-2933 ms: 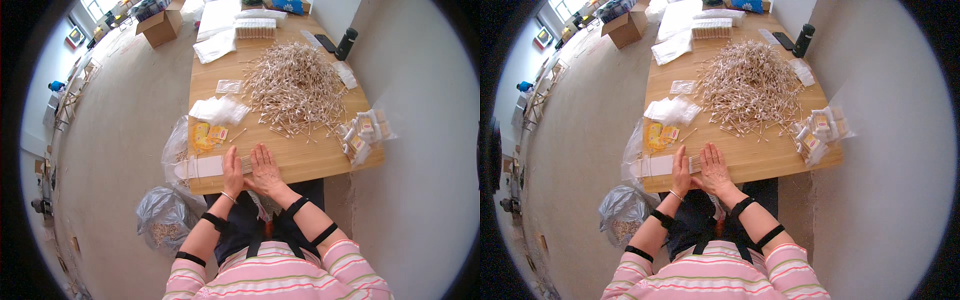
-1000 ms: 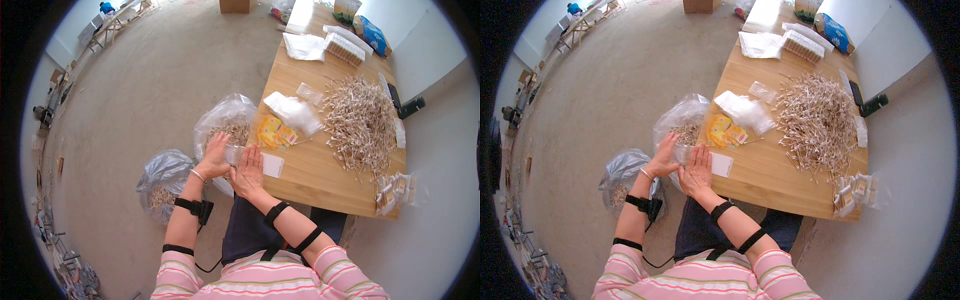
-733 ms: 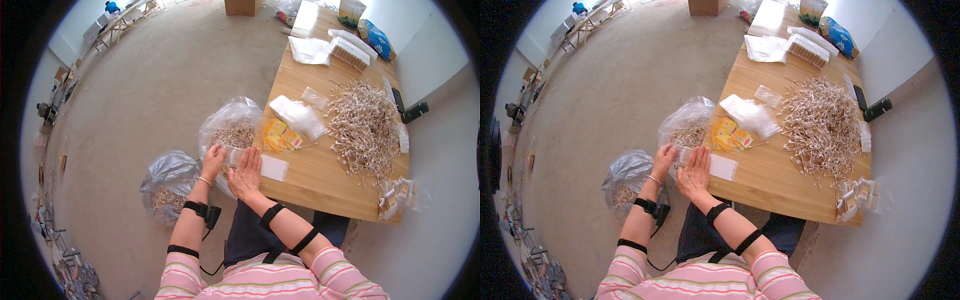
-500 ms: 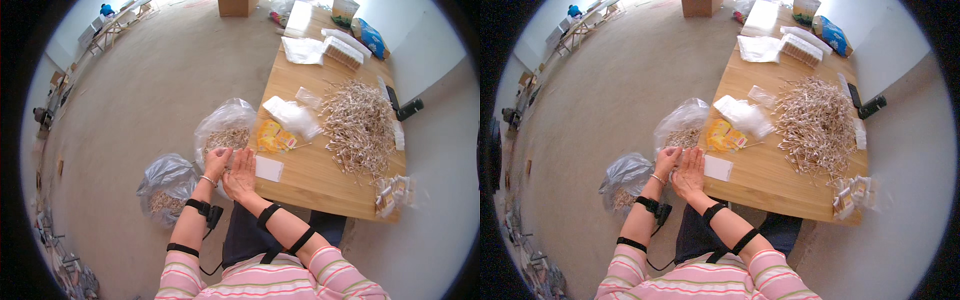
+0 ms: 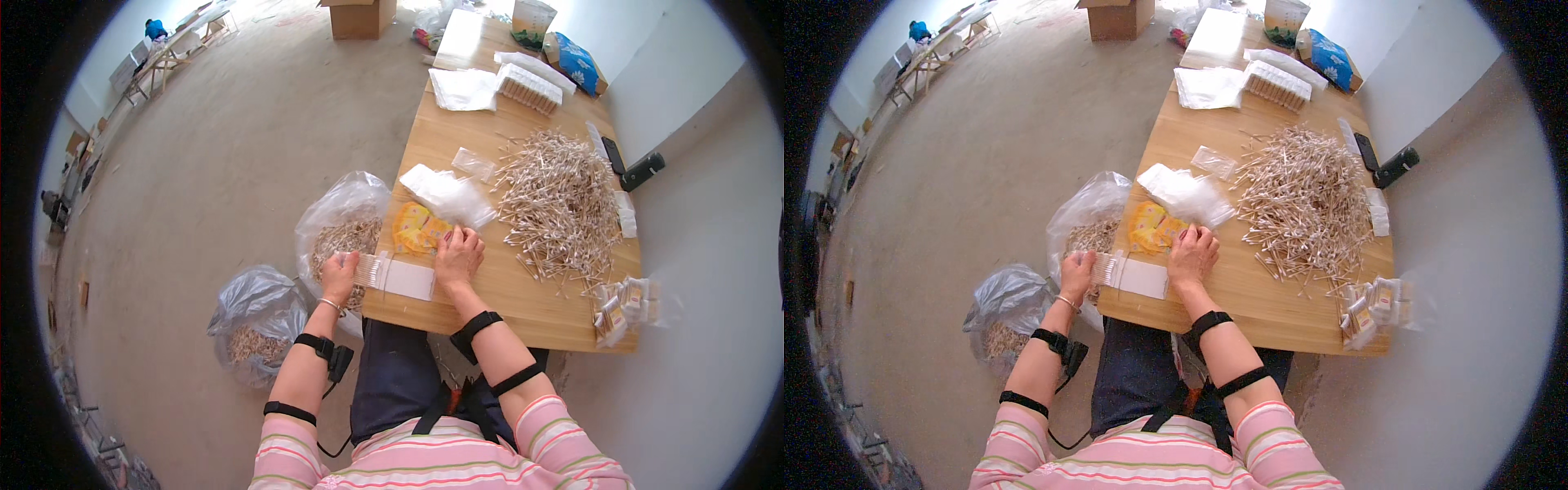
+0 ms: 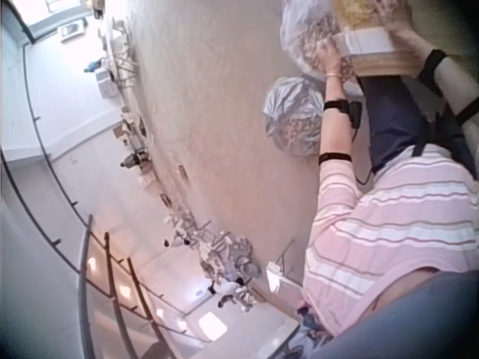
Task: The person is counting and packaging items, likely components like cotton swabs, into small plastic bags.
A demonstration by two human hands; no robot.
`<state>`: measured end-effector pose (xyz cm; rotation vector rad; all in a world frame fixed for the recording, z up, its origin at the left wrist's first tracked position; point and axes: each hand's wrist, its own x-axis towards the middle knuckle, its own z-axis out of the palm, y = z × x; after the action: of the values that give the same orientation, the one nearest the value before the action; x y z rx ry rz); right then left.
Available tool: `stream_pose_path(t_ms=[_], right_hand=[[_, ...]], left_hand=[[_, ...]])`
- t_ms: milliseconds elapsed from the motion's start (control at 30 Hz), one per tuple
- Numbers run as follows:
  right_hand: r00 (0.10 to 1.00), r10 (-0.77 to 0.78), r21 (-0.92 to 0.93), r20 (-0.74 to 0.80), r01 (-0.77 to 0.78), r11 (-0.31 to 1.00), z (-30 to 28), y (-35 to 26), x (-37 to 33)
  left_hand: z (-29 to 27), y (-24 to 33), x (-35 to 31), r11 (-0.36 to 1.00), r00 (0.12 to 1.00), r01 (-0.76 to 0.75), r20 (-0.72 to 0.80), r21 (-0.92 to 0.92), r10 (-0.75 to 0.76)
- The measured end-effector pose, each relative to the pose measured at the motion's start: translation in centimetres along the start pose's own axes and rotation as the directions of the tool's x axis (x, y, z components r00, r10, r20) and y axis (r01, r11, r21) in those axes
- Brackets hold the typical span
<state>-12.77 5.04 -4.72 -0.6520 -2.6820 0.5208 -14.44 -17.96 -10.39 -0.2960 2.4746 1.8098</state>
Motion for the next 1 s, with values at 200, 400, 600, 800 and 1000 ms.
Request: stream_pose_path(t_ms=[200,400,600,800,1000], right_hand=[[1.0,-0.008,0.17,-0.026,0.012,0.985,0.3,0.8,0.3],[0.992,0.102,0.614,0.069,-0.123,0.779,2.0,3.5,1.4],[0.887,-0.069,0.791,0.456,-0.369,0.488,0.0,-0.1,-1.3],[0.755,-0.045,0.64,0.655,-0.522,0.564,0.5,-3.5,-3.3],[0.748,-0.022,0.621,0.664,-0.534,0.574,1.1,-5.8,-4.0]], left_hand=[[-0.4,-0.7,-0.2,0.999,0.999,-0.044,-0.025,0.032,0.044],[-0.4,0.1,-0.4,0.995,0.995,-0.102,-0.015,0.005,0.102],[-0.3,0.3,-0.7,0.994,0.995,-0.083,-0.058,0.074,0.087],[0.6,-0.2,-0.4,0.991,0.99,-0.114,-0.074,0.068,0.119],[0.2,-0.6,-0.5,0.989,0.986,-0.139,-0.08,0.051,0.143]])
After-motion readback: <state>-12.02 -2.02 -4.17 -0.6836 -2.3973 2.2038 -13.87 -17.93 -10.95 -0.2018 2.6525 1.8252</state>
